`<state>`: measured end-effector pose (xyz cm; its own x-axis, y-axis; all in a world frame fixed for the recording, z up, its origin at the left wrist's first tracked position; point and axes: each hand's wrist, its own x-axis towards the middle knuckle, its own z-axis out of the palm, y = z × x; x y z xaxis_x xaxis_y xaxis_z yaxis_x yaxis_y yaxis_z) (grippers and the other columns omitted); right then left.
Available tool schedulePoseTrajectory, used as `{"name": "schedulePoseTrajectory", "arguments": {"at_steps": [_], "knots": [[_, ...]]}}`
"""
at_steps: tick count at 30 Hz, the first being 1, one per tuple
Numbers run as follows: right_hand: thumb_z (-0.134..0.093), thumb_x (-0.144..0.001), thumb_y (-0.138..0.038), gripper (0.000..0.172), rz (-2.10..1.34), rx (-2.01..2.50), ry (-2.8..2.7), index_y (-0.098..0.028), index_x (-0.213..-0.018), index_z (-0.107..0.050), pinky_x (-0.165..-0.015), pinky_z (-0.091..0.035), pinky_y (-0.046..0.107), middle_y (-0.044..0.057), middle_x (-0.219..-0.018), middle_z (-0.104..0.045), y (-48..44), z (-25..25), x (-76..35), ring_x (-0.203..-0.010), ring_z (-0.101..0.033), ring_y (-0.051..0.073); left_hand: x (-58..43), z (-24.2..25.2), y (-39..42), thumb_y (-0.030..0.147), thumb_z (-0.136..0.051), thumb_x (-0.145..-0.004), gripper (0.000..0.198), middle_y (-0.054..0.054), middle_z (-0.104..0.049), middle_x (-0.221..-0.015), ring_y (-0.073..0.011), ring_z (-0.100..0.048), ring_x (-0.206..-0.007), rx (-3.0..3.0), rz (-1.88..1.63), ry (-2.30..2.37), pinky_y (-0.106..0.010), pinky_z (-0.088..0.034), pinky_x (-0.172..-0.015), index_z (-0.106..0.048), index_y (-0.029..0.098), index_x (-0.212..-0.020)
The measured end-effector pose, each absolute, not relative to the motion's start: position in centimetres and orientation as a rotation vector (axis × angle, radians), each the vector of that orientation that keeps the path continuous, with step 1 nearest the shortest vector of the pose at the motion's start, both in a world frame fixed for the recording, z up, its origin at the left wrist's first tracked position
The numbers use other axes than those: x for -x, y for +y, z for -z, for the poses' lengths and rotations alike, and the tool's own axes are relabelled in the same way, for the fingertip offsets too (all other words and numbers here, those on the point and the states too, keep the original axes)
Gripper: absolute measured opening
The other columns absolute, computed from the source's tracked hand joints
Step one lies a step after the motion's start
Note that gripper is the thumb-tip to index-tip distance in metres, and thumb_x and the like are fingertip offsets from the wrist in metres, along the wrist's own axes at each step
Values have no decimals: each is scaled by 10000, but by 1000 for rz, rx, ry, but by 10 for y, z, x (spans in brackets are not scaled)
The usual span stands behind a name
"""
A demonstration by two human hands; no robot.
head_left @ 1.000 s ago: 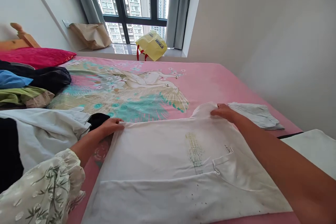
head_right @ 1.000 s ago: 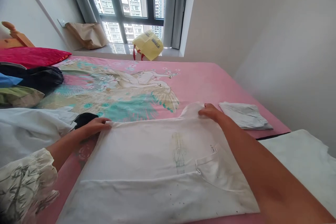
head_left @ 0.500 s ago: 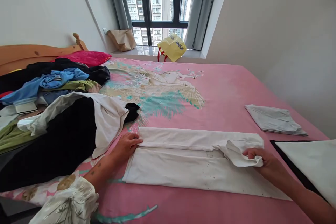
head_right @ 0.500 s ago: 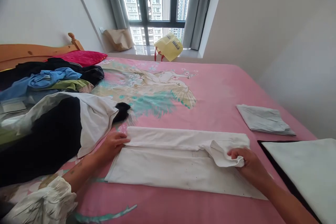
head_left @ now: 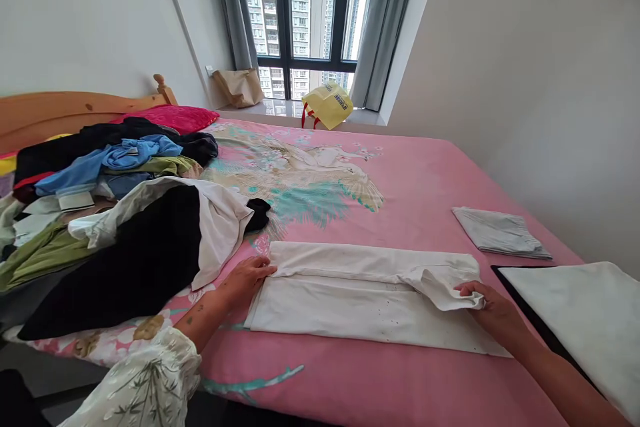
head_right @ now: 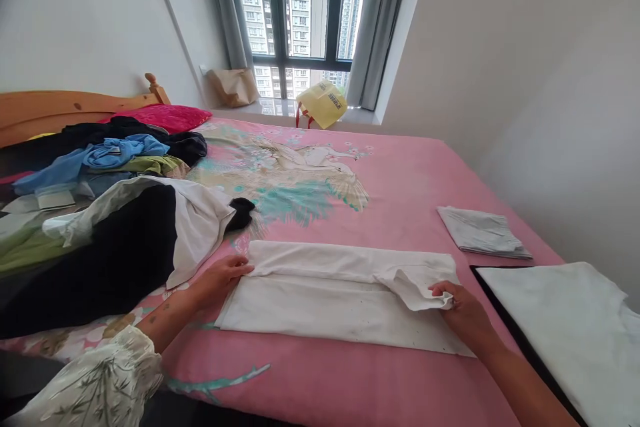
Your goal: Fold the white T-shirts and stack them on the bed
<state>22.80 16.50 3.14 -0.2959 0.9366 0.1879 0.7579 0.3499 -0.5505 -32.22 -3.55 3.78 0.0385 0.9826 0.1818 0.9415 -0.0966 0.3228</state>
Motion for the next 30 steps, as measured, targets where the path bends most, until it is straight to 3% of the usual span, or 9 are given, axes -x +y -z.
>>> {"name": "schedulePoseTrajectory", "arguments": {"at_steps": [4,8,11,14,20,23,25,27,30], "knots": [[-553,-681,-322,224,-480,1445,-2322,-247,-886,-604,-777,-503,335,27,-1040,-654,158,-12,-239,-946,-609,227,318,-41,-43,160,-432,-803,385,-85,-573,-1249,-232,-525,-1136,-2197,-531,2138,-414,-401,-976,-656,263,-1098],[-512,-718,-317,353,-230,1325,-2350,-219,-1052,-573,-856,-475,376,64,-1065,-638,155,-10,-241,-991,-592,239,302,-44,-47,239,-409,-856,402,-68,-479,-1372,-222,-423,-1263,-2313,-409,2172,-454,-304,-1054,-554,274,-1229],[-453,-712,-221,342,-102,1238,-2395,-208,-1021,-598,-873,-461,393,60,-1012,-656,157,-12,-246,-959,-598,232,294,-41,-47,331,-453,-851,363,-87,-507,-1345,-274,-419,-1268,-2192,-291,2281,-540,-282,-1037,-584,278,-1185],[-435,-687,-163,342,-33,1211,-2455,-205,-968,-625,-859,-464,392,51,-942,-667,157,-13,-252,-908,-604,224,291,-42,-45,364,-497,-827,326,-117,-512,-1334,-301,-418,-1265,-2093,-347,2398,-544,-296,-1024,-639,246,-1096],[-396,-658,-120,377,73,1194,-2343,-193,-955,-616,-917,-420,439,67,-966,-654,135,-23,-238,-943,-588,234,272,-49,-28,291,-342,-900,399,-70,-468,-1384,-209,-349,-1325,-2171,-511,2191,-453,-218,-1097,-536,234,-1244],[-409,-735,-156,292,47,1109,-2278,-205,-955,-595,-949,-397,462,62,-980,-646,110,-36,-218,-974,-579,234,270,-42,-22,359,-438,-854,404,-55,-476,-1378,-228,-334,-1332,-1929,-567,2156,-488,-171,-1100,-547,260,-1231],[-435,-780,-175,220,1,1031,-2280,-223,-922,-595,-973,-376,477,50,-960,-648,90,-43,-205,-977,-580,232,279,-37,-20,416,-486,-810,439,-65,-498,-1359,-238,-378,-1301,-1683,-676,2213,-464,-211,-1084,-566,248,-1208],[-466,-801,-176,176,-72,954,-2289,-238,-903,-594,-969,-383,471,40,-941,-648,69,-47,-190,-975,-583,227,293,-35,-17,438,-414,-829,481,-96,-536,-1314,-223,-464,-1221,-1490,-780,2291,-395,-308,-1026,-551,194,-1221],[-488,-812,-150,190,-239,847,-2295,-250,-942,-584,-931,-425,438,40,-961,-638,38,-53,-154,-992,-575,220,314,-37,-8,445,-370,-827,474,-105,-665,-1067,-218,-594,-977,-1331,-817,2369,-326,-421,-846,-626,140,-1084]]}}
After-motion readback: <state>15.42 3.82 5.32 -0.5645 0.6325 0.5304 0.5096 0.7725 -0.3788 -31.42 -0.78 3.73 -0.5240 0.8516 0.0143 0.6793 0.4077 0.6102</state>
